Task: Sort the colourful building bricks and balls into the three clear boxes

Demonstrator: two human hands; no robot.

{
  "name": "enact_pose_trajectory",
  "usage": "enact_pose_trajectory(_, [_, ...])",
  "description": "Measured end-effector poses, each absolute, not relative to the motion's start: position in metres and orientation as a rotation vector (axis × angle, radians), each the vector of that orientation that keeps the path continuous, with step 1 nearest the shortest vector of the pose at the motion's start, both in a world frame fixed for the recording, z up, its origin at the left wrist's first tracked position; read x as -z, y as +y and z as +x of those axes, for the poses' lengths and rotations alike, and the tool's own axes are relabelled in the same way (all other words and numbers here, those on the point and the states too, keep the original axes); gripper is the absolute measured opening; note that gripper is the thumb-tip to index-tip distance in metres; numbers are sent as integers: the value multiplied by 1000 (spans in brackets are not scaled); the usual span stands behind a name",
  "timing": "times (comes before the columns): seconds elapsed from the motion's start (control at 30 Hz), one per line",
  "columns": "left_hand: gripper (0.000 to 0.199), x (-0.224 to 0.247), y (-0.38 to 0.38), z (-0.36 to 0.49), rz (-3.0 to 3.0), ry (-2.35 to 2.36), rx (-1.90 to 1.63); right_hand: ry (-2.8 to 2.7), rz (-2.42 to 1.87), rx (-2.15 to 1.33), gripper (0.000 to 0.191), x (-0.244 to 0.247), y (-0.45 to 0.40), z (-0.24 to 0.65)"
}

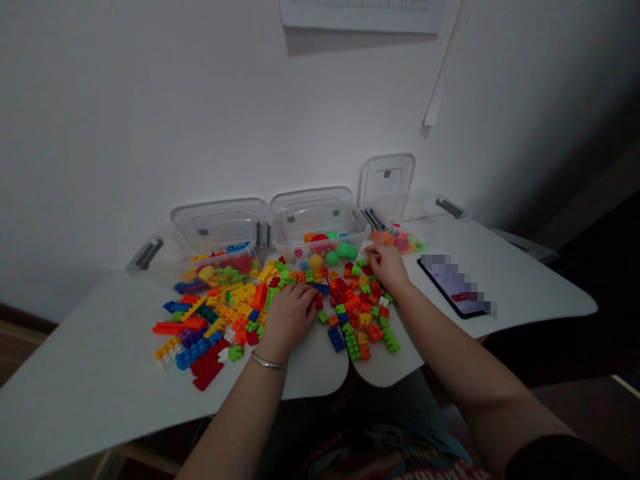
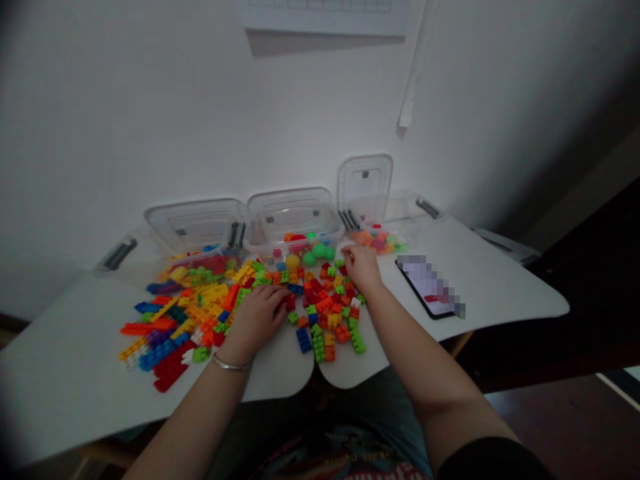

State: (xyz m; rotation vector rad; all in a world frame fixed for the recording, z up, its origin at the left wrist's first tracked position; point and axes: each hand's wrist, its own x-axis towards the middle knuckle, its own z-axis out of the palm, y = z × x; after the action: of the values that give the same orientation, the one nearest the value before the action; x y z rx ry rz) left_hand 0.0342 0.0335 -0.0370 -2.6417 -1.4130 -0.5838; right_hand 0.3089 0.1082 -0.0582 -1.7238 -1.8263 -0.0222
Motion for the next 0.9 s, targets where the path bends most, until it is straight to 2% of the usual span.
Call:
enact_pose_trajectory(0.27, [25,37,34,35,-2638,-1415,581,-1917,-1920,-37,30,53,104,307])
enact_pose_trajectory(0.57, [24,38,34,34,-2646,-1400,597,-1870,-1992,-54,19,51,111,299])
enact_pose_trajectory(0.9, [25,38,34,34,-2640,-1403,603,-1636,-1671,-90,24,55,108,303])
